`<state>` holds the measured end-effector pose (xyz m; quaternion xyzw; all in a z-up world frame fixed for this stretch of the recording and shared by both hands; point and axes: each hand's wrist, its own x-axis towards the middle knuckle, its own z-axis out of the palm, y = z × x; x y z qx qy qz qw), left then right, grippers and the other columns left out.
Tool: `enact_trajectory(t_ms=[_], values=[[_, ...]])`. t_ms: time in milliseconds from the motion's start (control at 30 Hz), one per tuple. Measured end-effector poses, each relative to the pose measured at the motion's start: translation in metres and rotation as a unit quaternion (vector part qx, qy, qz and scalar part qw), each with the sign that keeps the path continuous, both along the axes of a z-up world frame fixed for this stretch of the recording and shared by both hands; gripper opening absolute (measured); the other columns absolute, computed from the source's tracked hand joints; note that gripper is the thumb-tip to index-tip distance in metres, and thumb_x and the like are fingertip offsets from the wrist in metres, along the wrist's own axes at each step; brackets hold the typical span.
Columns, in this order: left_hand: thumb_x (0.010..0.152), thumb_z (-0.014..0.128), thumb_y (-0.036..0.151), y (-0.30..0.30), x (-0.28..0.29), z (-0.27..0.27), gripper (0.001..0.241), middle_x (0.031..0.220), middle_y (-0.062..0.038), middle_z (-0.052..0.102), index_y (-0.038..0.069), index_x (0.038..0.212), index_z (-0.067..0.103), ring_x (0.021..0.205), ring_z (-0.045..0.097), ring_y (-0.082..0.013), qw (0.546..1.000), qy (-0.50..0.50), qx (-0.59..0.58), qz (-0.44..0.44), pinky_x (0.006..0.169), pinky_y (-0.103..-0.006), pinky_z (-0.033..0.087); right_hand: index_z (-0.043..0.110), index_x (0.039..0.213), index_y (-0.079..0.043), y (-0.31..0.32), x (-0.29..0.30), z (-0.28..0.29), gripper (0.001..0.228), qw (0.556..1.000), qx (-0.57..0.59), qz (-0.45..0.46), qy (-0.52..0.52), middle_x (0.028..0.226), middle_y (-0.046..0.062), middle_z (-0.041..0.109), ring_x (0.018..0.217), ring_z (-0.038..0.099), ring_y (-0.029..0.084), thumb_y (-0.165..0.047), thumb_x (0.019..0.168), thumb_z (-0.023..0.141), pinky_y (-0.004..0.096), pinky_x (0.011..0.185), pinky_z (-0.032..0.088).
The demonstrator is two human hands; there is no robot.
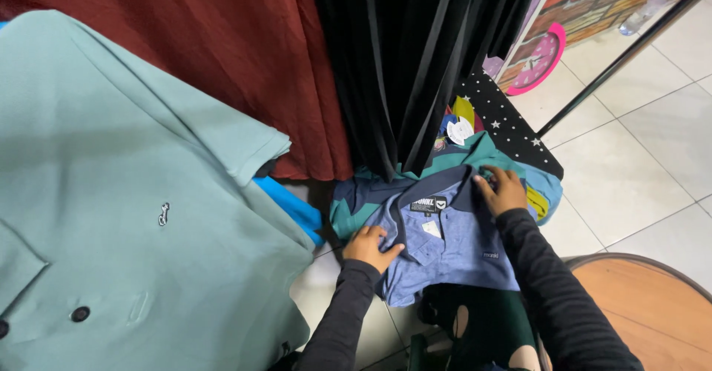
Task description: The person folds a blue polo shirt and a striped polo shirt on the floor, smoothing them out and buttoning the collars. They then place each shirt on a hanger and hang them on a clothing rack.
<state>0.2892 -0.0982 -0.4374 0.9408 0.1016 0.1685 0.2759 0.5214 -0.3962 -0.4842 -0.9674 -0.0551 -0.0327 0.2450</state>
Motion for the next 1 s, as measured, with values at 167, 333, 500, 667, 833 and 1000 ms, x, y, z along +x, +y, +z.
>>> enact_trajectory(t_ms=[167, 333, 500, 667, 833, 1000], values=[[0.070, 0.074, 0.040, 0.008, 0.020, -0.007, 0.014, 0.071, 0.002, 0.058, 0.027, 0.075, 0.069, 0.071, 0.068, -0.0236, 0.993, 0.005, 0.117, 0.022, 0.060, -0.0383, 0.060, 0.068, 0.123, -0.033, 0.012, -0.008, -0.007, 0.044, 0.999, 0.011, -0.012, -0.043, 0.119, 0.010, 0.062, 0.111, 0.068, 0.037, -0.061, 0.089, 0.071, 0.045, 0.093, 0.057], [0.075, 0.071, 0.029, 0.074, 0.048, 0.022, 0.004, 0.069, 0.002, 0.061, 0.027, 0.072, 0.069, 0.074, 0.069, -0.0253, 0.996, -0.002, 0.050, 0.068, 0.065, -0.0377, 0.060, 0.066, 0.109, -0.017, -0.007, -0.017, 0.001, 0.026, 0.967, 0.083, 0.023, -0.239, 0.109, 0.008, 0.059, 0.106, 0.067, 0.034, -0.038, 0.097, 0.076, 0.041, 0.087, 0.056], [0.086, 0.067, 0.024, 0.118, 0.092, 0.012, 0.016, 0.098, 0.004, 0.056, 0.032, 0.096, 0.057, 0.090, 0.068, -0.0264, 0.976, 0.073, 0.081, 0.191, 0.075, -0.0453, 0.062, 0.060, 0.117, -0.014, -0.003, -0.022, 0.020, 0.031, 0.980, 0.097, -0.016, -0.171, 0.105, 0.015, 0.070, 0.096, 0.069, 0.041, -0.043, 0.106, 0.063, 0.055, 0.081, 0.054], [0.073, 0.082, 0.030, 0.049, 0.086, -0.014, 0.052, 0.114, -0.002, 0.059, 0.033, 0.120, 0.059, 0.111, 0.066, -0.0326, 0.994, 0.112, 0.009, -0.018, 0.094, -0.0449, 0.060, 0.058, 0.123, -0.017, -0.001, -0.021, 0.019, 0.031, 0.991, 0.107, -0.021, -0.080, 0.102, 0.019, 0.072, 0.104, 0.066, 0.045, -0.044, 0.109, 0.055, 0.056, 0.091, 0.051], [0.080, 0.083, 0.037, 0.019, 0.090, -0.007, 0.079, 0.133, -0.011, 0.051, 0.032, 0.150, 0.046, 0.124, 0.059, -0.0394, 0.983, 0.154, 0.046, -0.083, 0.097, -0.0509, 0.059, 0.059, 0.140, -0.033, -0.041, -0.017, 0.000, 0.038, 0.992, 0.102, 0.064, -0.039, 0.092, 0.014, 0.064, 0.114, 0.058, 0.038, -0.036, 0.104, 0.046, 0.048, 0.103, 0.043], [0.096, 0.062, 0.047, 0.023, 0.131, 0.028, 0.028, 0.108, -0.005, 0.074, 0.031, 0.119, 0.056, 0.111, 0.072, -0.0276, 0.934, 0.282, 0.145, -0.163, 0.092, -0.0430, 0.059, 0.062, 0.134, -0.037, -0.041, -0.028, 0.032, 0.034, 0.982, 0.080, 0.119, -0.123, 0.085, 0.002, 0.066, 0.084, 0.067, 0.031, -0.033, 0.100, 0.063, 0.047, 0.080, 0.054]])
